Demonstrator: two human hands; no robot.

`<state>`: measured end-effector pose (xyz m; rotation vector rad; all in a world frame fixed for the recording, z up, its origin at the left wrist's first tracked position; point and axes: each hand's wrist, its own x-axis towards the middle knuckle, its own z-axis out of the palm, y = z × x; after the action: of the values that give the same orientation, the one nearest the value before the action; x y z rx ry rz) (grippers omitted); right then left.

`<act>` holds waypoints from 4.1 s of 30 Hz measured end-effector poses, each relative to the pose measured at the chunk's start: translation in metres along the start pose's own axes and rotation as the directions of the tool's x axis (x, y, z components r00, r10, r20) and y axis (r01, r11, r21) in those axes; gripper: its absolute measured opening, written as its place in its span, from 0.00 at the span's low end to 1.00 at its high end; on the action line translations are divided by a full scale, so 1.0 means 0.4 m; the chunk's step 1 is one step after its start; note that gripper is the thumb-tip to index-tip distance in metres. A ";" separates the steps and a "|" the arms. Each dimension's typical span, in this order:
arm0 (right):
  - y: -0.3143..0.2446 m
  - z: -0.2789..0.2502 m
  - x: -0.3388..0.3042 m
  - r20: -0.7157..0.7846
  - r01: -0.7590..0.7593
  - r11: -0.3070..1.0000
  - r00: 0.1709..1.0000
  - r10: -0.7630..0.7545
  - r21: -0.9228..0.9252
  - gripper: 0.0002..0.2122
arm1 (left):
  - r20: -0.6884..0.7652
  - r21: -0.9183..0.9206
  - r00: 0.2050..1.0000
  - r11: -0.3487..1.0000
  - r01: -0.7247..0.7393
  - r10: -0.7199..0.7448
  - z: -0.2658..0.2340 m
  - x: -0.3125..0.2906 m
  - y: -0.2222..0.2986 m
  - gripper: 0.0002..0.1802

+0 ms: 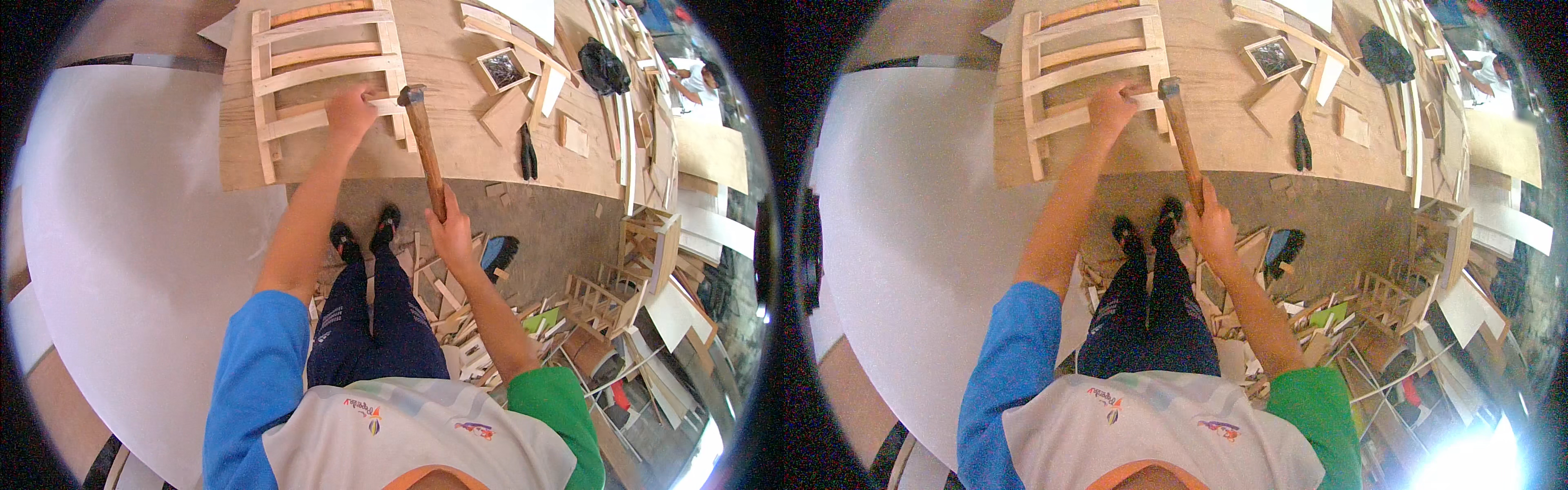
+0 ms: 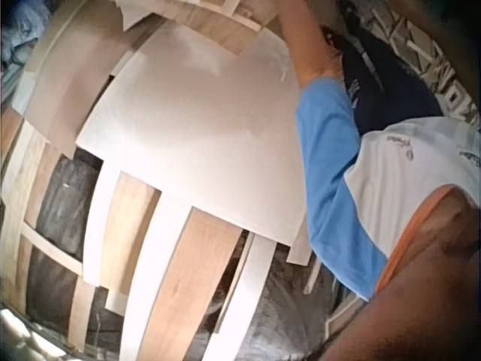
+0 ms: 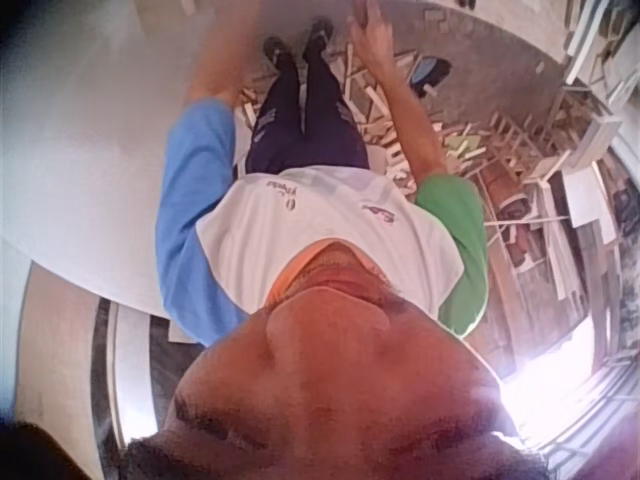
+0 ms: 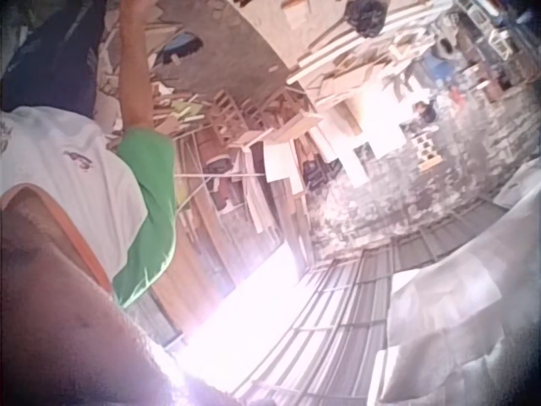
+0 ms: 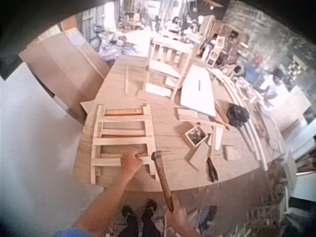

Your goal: The person hammers nails into a wooden frame on a workbench. They pick up a wooden slat, position it onto the frame, and secure it by hammering a nail from a container into the joint.

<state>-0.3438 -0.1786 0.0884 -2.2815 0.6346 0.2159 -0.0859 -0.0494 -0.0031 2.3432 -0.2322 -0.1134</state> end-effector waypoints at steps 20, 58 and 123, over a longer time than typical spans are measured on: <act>-0.027 -0.017 0.003 -0.075 0.091 0.996 0.993 -0.089 0.014 0.26 | -0.075 -0.093 0.996 0.994 -0.057 0.051 0.009 -0.008 -0.022 0.17; -0.005 0.014 -0.006 -0.162 0.205 0.979 0.965 -0.205 -0.020 0.25 | -0.081 -0.009 0.996 1.000 0.024 -0.024 0.008 0.003 -0.037 0.23; -0.028 0.033 -0.001 -0.213 0.182 0.982 0.963 -0.168 0.050 0.27 | -0.015 -0.090 0.996 0.992 0.088 -0.089 -0.019 -0.003 -0.003 0.17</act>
<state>-0.3380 -0.1624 0.0861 -2.2952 0.5316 -0.1305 -0.0859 -0.0431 0.0014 2.2652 -0.1118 -0.1424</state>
